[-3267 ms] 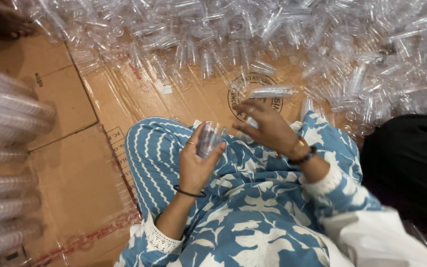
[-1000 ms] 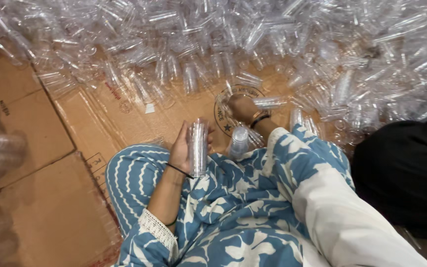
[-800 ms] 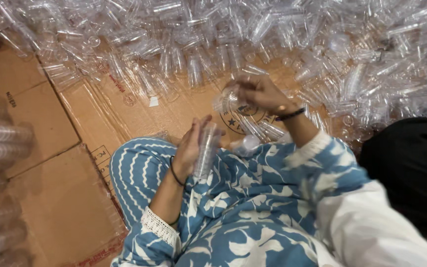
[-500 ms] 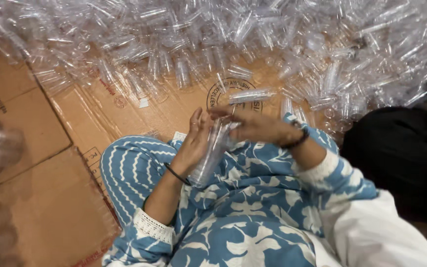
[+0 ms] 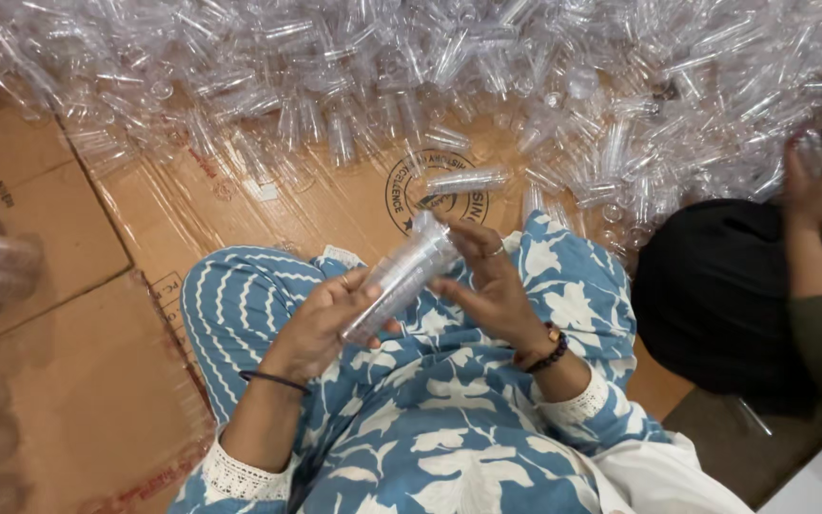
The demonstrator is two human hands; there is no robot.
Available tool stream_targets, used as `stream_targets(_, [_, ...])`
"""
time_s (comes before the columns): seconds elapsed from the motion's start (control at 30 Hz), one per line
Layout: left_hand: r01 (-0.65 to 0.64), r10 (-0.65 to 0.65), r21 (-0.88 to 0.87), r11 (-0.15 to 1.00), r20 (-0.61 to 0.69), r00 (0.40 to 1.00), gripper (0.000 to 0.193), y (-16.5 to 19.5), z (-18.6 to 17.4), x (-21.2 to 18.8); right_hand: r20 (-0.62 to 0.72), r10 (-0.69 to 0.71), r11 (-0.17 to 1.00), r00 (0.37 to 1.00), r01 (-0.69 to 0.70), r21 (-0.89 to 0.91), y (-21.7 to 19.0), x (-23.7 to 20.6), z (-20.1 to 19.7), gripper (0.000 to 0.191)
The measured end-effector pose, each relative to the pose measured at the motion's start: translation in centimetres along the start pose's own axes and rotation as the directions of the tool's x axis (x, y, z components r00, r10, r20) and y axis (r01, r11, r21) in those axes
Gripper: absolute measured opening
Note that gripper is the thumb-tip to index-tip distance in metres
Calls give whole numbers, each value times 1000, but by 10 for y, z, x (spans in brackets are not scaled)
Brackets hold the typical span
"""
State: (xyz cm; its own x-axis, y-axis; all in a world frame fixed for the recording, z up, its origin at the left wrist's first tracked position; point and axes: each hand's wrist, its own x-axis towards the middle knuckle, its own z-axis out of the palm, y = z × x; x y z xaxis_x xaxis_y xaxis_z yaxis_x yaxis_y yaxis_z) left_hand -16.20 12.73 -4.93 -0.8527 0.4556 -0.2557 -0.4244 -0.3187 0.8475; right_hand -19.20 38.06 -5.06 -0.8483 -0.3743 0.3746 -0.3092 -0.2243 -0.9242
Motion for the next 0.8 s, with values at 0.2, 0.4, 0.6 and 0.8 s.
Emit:
stream_targets(0.2, [-176, 373, 621, 764, -201, 906, 74, 13, 28, -16, -113, 262, 965, 959, -255, 65, -22, -4, -15, 48])
stream_targets(0.4, [-283, 593, 863, 418, -24, 804, 67, 22, 50, -25, -272, 113, 945, 956, -188, -267, -24, -10, 7, 33])
stream_targets(0.6, [-239, 634, 891, 387, -69, 770, 61, 18, 61, -24, -355, -152, 841, 922, -68, -536, -19, -18, 32, 23])
stream_targets(0.8, [-263, 667, 904, 338, -33, 744, 60, 16, 57, -19, -345, -58, 904, 937, -98, -416, -13, -19, 27, 25])
